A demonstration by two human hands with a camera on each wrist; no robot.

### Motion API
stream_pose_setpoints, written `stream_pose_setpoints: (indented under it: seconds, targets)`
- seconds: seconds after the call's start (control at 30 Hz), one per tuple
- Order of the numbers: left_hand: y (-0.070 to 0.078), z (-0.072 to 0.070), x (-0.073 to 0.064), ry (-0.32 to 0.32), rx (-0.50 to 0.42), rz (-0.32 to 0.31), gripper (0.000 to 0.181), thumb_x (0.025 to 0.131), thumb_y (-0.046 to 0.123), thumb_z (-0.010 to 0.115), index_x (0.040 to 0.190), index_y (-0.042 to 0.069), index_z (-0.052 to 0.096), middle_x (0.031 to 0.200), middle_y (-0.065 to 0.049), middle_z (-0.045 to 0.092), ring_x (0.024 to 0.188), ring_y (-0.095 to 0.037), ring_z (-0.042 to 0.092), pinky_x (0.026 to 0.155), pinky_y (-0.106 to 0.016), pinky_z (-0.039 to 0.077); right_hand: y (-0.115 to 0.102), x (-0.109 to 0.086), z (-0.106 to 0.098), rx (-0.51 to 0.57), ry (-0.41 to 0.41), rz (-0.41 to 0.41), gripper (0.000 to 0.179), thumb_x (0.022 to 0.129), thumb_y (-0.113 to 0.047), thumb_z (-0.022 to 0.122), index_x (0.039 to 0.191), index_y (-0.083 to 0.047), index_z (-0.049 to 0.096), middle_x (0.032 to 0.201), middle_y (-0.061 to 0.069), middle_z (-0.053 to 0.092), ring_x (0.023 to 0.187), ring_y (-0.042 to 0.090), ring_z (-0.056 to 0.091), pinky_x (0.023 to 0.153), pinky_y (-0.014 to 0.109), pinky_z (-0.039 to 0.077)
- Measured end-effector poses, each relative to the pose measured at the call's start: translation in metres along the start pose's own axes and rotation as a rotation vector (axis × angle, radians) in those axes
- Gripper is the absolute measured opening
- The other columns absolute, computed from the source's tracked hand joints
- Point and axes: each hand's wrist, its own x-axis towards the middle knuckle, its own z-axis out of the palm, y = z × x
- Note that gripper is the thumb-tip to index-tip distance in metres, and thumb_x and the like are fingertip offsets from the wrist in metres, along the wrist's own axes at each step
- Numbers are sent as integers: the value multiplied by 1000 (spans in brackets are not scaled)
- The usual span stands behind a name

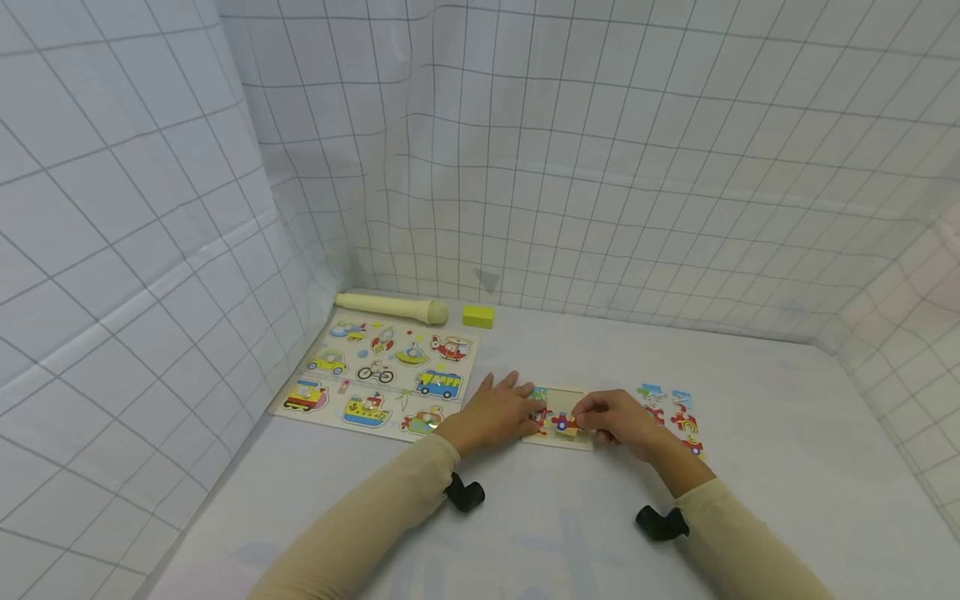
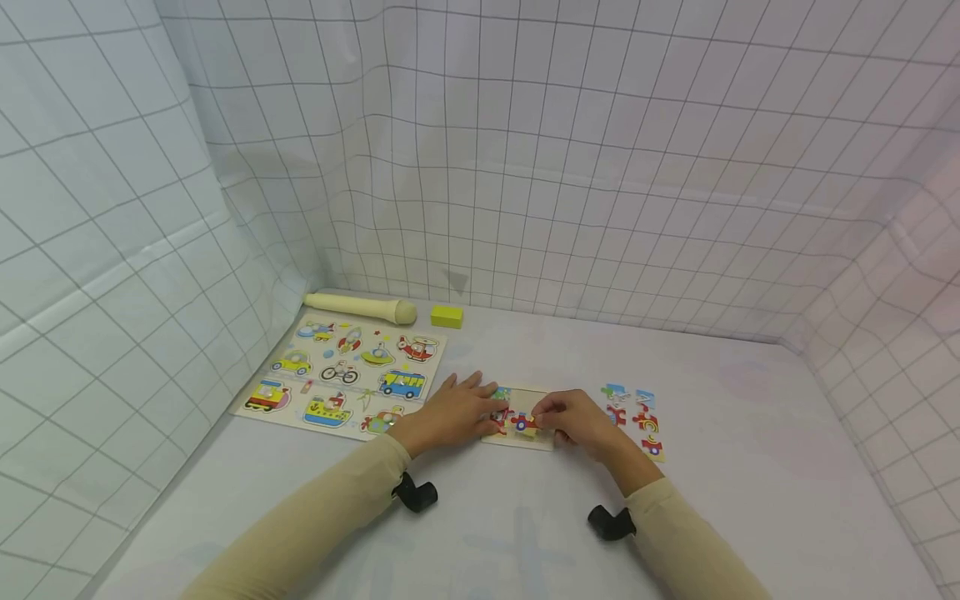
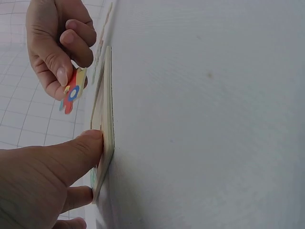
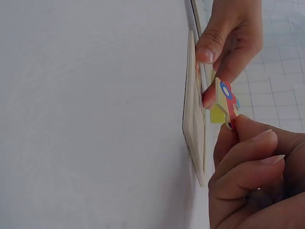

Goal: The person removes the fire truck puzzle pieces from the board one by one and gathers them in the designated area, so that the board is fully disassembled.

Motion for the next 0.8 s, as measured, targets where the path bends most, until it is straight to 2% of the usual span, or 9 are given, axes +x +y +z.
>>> stream_pose_setpoints:
  seconds: [0.2, 0.47, 0.63, 0.8]
  targets:
    - [-1, 2, 0, -6, 7, -2, 45, 104, 46, 55, 146, 31, 58, 159, -2, 44, 152, -36, 29, 119, -65, 22, 6, -12, -18, -3, 14, 17, 19, 97, -13, 68, 108, 2, 69, 86, 3, 62, 60, 13, 43, 50, 24, 34]
    - [-1, 3, 0, 6, 16, 15, 45, 103, 46, 56, 146, 31, 58, 158, -3, 45, 151, -37, 31, 118, -66, 24, 21, -34, -52, -49, 76, 44, 21, 98, -14, 67, 112, 2, 68, 84, 5, 60, 53, 9, 33, 47, 21, 27]
    - [-1, 4, 1, 3, 25, 9, 45, 104, 46, 55, 147, 31, 57, 159, -2, 45, 152, -36, 30, 119, -65, 23, 29, -48, -73, -100, 102, 36, 23, 100, -14, 64, 114, 4, 66, 85, 6, 59, 54, 9, 32, 48, 23, 28]
    - [0, 3, 2, 4, 22, 4, 45, 104, 46, 56, 147, 31, 57, 159, -3, 45, 152, -37, 30, 119, -65, 23, 37, -56, -87, -124, 81, 44, 24, 101, -14, 62, 113, 6, 64, 83, 4, 57, 56, 9, 34, 51, 24, 32]
